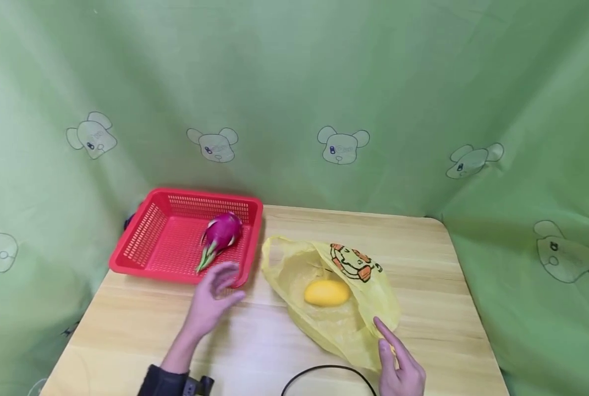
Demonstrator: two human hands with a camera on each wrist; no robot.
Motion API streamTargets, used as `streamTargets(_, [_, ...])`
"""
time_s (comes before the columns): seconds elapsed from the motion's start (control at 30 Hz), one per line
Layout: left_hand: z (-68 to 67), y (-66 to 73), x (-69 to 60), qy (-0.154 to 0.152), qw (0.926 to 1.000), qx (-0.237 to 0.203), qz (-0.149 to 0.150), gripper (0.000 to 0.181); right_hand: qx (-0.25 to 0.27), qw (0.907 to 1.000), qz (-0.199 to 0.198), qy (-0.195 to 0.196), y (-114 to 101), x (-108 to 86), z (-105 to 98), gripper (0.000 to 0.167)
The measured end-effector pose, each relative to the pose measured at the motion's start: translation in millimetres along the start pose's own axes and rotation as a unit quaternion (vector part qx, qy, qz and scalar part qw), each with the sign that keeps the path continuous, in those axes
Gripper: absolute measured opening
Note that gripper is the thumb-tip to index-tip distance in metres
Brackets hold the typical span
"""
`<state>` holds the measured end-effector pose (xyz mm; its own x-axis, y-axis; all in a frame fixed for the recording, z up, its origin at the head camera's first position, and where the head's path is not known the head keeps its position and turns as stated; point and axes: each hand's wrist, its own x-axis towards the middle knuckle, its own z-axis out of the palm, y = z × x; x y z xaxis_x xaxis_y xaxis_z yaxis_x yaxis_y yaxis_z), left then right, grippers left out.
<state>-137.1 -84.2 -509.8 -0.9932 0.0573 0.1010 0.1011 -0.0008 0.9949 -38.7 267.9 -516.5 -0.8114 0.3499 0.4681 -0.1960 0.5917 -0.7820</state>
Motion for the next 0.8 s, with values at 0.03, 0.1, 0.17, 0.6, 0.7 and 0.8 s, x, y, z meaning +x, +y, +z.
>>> streamTargets(0.03, [-12.0,-2.8,0.9,0.023,0.9997,-0.004,-0.002,0.068,0.001,1.0000,-0.009,0.000,1,-0.3,0,0.027])
streamTargets(0.1, [-34.7,-8.0,2.7,0.060,0.9981,-0.015,-0.003,0.068,-0.005,1.0000,-0.008,-0.002,1,-1.0,1,0.027])
streamTargets(0.17, [-54.7,-11.0,4.4,0.093,0.9956,-0.007,-0.014,0.069,-0.009,0.9999,0.011,-0.004,-1,-2.2,1,0.027])
streamTargets(0.6, [-102.5,-34.9,83.4,0.119,0.9890,0.069,-0.055,0.067,-0.027,0.9988,0.040,0.007,-8,-5.8,-9,0.027])
streamTargets(0.7, [-105.2,-33.5,98.8,0.118,0.9868,0.088,-0.067,0.071,-0.026,0.9995,0.015,0.009,-5,-6.3,-9,0.027])
streamTargets(0.8, [-105.5,-29.6,112.4,0.119,0.9845,0.106,-0.073,0.074,-0.029,0.9995,-0.004,0.012,-3,-6.7,-8,0.027])
